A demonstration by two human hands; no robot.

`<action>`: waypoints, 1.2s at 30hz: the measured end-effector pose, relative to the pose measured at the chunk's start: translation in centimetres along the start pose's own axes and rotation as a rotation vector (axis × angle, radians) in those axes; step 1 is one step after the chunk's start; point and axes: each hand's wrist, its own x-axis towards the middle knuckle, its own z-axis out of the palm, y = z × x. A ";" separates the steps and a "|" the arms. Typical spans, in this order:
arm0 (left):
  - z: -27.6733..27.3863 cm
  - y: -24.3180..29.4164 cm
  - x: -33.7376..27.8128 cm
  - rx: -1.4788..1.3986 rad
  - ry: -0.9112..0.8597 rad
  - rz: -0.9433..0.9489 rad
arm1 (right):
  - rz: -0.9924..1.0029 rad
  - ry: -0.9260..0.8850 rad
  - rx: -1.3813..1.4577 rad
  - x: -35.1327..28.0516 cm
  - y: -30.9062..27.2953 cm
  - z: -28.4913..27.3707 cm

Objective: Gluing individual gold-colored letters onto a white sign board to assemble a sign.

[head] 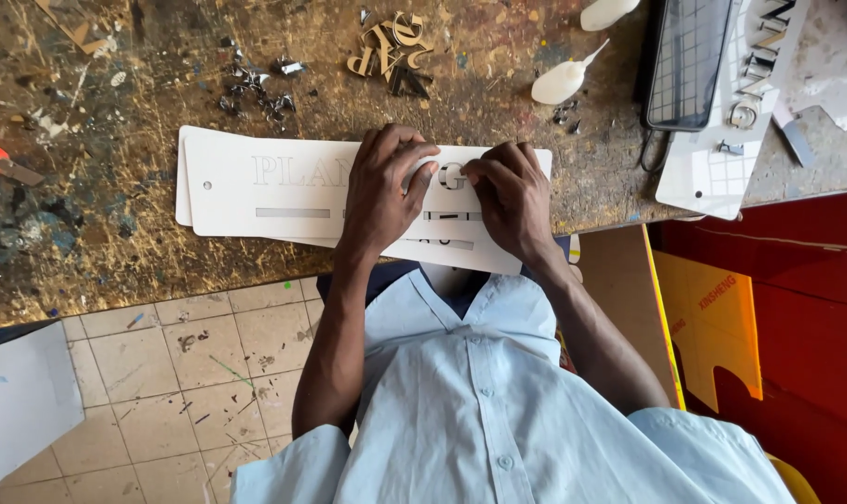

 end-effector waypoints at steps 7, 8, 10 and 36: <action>1.8 0.0 1.1 0.072 -0.137 0.061 | -0.009 0.005 -0.017 0.4 -0.3 -0.1; 1.9 0.2 1.3 0.086 -0.156 0.063 | 0.023 0.032 0.051 0.4 -0.2 -0.3; 2.1 0.2 1.7 0.099 -0.180 0.063 | 0.060 0.060 0.121 0.4 -0.2 -0.5; 3.3 -0.3 2.7 0.476 -0.388 0.177 | 0.136 0.180 0.266 0.7 -0.2 -0.7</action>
